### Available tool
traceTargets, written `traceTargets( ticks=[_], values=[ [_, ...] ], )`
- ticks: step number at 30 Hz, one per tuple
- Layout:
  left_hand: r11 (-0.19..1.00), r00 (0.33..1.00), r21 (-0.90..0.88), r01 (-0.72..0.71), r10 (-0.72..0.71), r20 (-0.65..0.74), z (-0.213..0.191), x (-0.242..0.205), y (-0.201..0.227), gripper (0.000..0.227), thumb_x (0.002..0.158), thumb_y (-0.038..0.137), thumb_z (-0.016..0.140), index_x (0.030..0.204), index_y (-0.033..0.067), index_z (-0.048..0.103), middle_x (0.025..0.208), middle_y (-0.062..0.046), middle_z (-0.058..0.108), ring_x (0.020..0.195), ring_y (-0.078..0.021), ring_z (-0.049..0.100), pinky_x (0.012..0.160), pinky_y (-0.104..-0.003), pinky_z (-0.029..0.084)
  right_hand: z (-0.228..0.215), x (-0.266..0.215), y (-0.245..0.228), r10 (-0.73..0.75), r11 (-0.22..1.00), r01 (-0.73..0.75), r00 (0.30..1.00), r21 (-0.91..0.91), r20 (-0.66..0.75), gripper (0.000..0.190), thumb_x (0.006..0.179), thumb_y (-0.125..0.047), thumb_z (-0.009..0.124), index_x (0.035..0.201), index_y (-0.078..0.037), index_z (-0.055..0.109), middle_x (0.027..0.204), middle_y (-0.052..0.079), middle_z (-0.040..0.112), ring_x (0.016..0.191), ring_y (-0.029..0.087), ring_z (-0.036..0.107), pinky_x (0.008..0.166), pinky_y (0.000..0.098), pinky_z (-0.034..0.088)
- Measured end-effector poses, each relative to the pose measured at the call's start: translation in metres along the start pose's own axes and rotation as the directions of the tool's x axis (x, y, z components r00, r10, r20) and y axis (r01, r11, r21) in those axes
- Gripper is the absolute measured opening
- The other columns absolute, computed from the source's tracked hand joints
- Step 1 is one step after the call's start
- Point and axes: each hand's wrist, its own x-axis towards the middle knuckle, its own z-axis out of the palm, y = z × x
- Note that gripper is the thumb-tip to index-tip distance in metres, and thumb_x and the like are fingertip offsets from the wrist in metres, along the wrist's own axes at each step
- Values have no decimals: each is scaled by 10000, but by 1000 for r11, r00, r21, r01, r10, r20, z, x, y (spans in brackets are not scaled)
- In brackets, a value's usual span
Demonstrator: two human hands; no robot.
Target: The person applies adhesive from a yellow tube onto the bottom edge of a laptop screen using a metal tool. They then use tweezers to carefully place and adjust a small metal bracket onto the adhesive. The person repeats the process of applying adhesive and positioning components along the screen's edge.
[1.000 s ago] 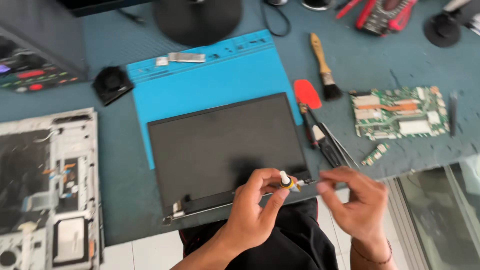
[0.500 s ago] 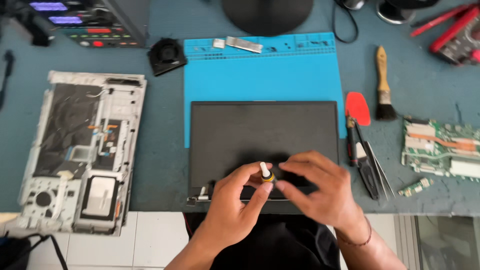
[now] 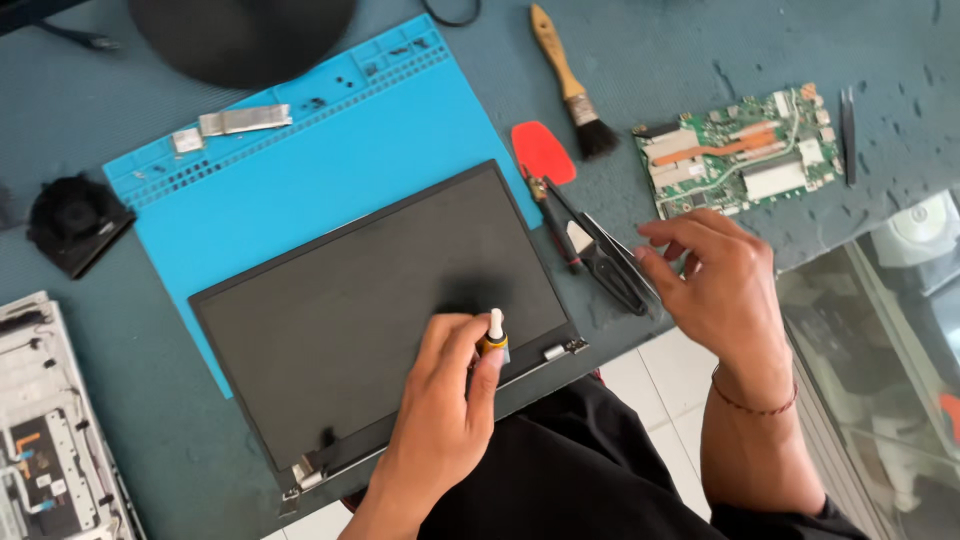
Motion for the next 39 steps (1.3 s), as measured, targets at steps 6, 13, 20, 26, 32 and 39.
traceTargets(
  ticks=[6, 13, 20, 26, 32, 39],
  values=[
    [998, 993, 37, 46, -50, 109, 11, 5, -4, 363, 973, 213, 376, 1262, 32, 498, 1017, -23, 680, 854, -185, 518, 804, -307, 471, 17, -5, 23, 48, 999, -43, 982, -28, 181, 211, 827, -178, 710, 1016, -85, 719, 910, 46, 663, 689, 198, 627, 746, 347, 484],
    [997, 995, 38, 70, -73, 72, 12, 7, 5, 366, 967, 273, 398, 1205, 25, 528, 959, -2, 681, 776, -163, 517, 741, -292, 479, 16, -4, 6, 5, 999, -1, 996, -42, 94, 219, 826, -142, 715, 1026, -52, 704, 858, 37, 660, 741, 207, 604, 741, 358, 484],
    [888, 976, -460, -4, -96, -194, 9, 2, 17, 193, 853, 111, 649, 1025, 32, 613, 1037, -112, 637, 877, -178, 663, 798, -258, 600, 10, -15, -63, -286, 787, 92, 931, 611, 227, 354, 785, -279, 697, 1045, -42, 653, 985, 101, 693, 786, 169, 671, 703, 254, 572],
    [821, 978, -566, -71, -54, -200, -4, -7, 14, 160, 877, 93, 637, 1012, 7, 653, 983, -105, 569, 848, -185, 626, 756, -255, 532, 21, -17, -68, -374, 530, -189, 823, 827, 428, 194, 875, -210, 606, 921, -22, 595, 751, 63, 601, 627, 129, 532, 562, 239, 435],
    [971, 940, -117, -208, 165, -297, -25, -8, 28, 120, 907, 127, 565, 903, 37, 645, 843, -85, 624, 702, -175, 612, 640, -239, 502, 32, -15, -75, -544, 272, -520, 611, 809, 575, 366, 962, -324, 476, 951, 31, 564, 681, 55, 497, 588, 120, 451, 543, 247, 376],
    [929, 911, 173, -326, 358, -205, -40, -13, 25, 234, 960, 186, 452, 879, -8, 555, 797, -88, 585, 668, -242, 553, 638, -328, 496, 35, -25, -99, -521, 609, 256, 843, 751, 136, 253, 914, -233, 523, 962, 12, 564, 806, 119, 611, 659, 232, 583, 624, 301, 483]
  ],
)
